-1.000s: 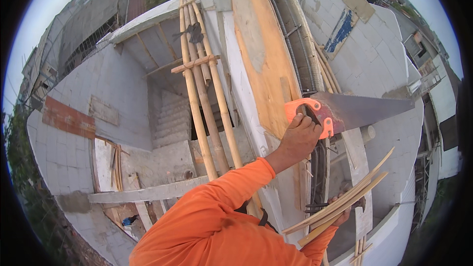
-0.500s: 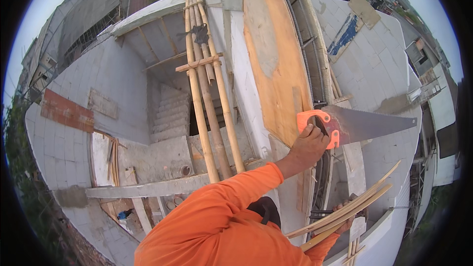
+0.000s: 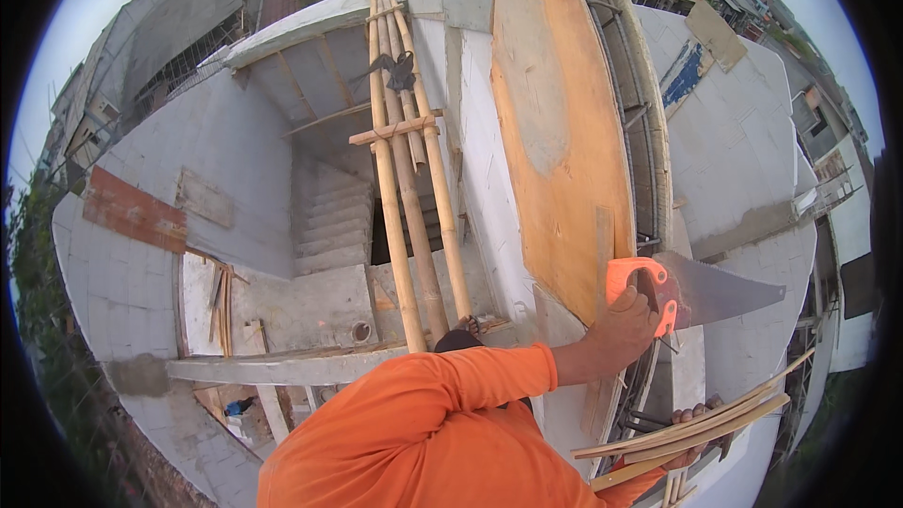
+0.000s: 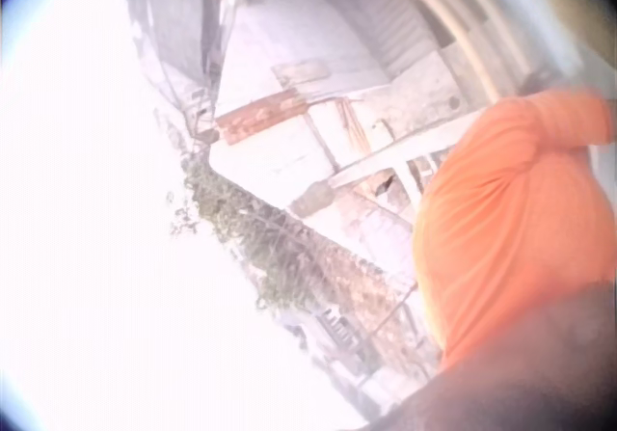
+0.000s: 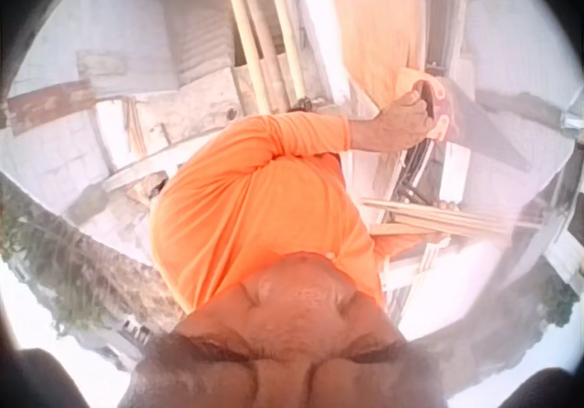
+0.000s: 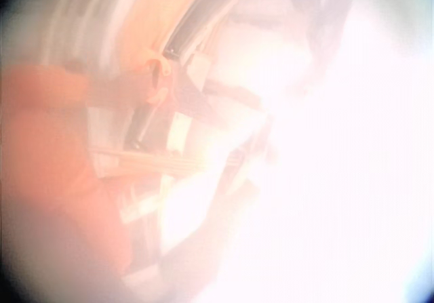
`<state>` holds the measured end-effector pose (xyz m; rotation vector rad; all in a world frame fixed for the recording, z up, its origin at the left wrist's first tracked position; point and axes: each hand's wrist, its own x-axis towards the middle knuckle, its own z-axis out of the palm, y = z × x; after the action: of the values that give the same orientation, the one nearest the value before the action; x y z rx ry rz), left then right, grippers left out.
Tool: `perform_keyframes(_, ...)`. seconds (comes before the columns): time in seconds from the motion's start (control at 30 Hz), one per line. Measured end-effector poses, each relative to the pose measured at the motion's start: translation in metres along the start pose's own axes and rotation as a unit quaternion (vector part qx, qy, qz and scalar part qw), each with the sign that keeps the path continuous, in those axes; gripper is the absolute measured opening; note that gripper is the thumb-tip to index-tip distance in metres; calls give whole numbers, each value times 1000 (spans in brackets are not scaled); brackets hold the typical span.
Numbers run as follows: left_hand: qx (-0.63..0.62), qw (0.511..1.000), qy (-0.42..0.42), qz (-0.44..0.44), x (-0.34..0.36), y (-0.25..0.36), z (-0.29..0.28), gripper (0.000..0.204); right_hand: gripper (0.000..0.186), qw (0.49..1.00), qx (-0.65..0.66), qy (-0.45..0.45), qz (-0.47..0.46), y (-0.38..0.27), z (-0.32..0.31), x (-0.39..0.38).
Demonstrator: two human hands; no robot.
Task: The person works on a bamboo scaffolding structure on a rooftop, using a hammer to secure wooden planks and bamboo poles. They then pick up a hand saw and a plastic bag, moving across the scaffolding while carrying these items.
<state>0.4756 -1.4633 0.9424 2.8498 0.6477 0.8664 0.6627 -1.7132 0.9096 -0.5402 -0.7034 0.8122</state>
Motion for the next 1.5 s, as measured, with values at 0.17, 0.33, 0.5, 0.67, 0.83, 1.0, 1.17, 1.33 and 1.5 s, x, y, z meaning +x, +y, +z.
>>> perform_keyframes(0.17, -134, 989, 57, 10, 12, -23, -43, 15, 60, 997, -67, 30, -37, -7, 19, 14)
perform_keyframes(0.33, -218, 966, 139, -8, 42, -62, -71, 15, 54, 998, -57, 11, -20, 2, 98, 72)
perform_keyframes(0.5, -246, 944, 213, -48, 59, -92, -73, 15, 58, 996, -84, -36, -24, -1, 84, 114)
perform_keyframes(0.67, -299, 920, 246, -65, 59, -112, -69, 19, 60, 988, -34, -82, 129, -1, 95, 165)
perform_keyframes(0.83, -353, 881, 311, -51, 52, -132, -82, 25, 43, 979, -8, -78, 188, 13, 124, 200)
perform_keyframes(1.0, -353, 848, 390, -67, 55, -156, -101, 31, 37, 977, -10, -48, 209, 32, 158, 223)
perform_keyframes(1.17, -368, 809, 451, -79, 60, -172, -118, 30, 51, 988, -74, -34, 131, 37, 167, 232)
perform_keyframes(1.33, -351, 804, 468, -104, 57, -187, -121, 29, 57, 989, -100, -7, 111, 38, 177, 261)
perform_keyframes(1.5, -316, 827, 443, -138, 38, -204, -120, 26, 57, 973, -105, -88, 184, 40, 175, 282)
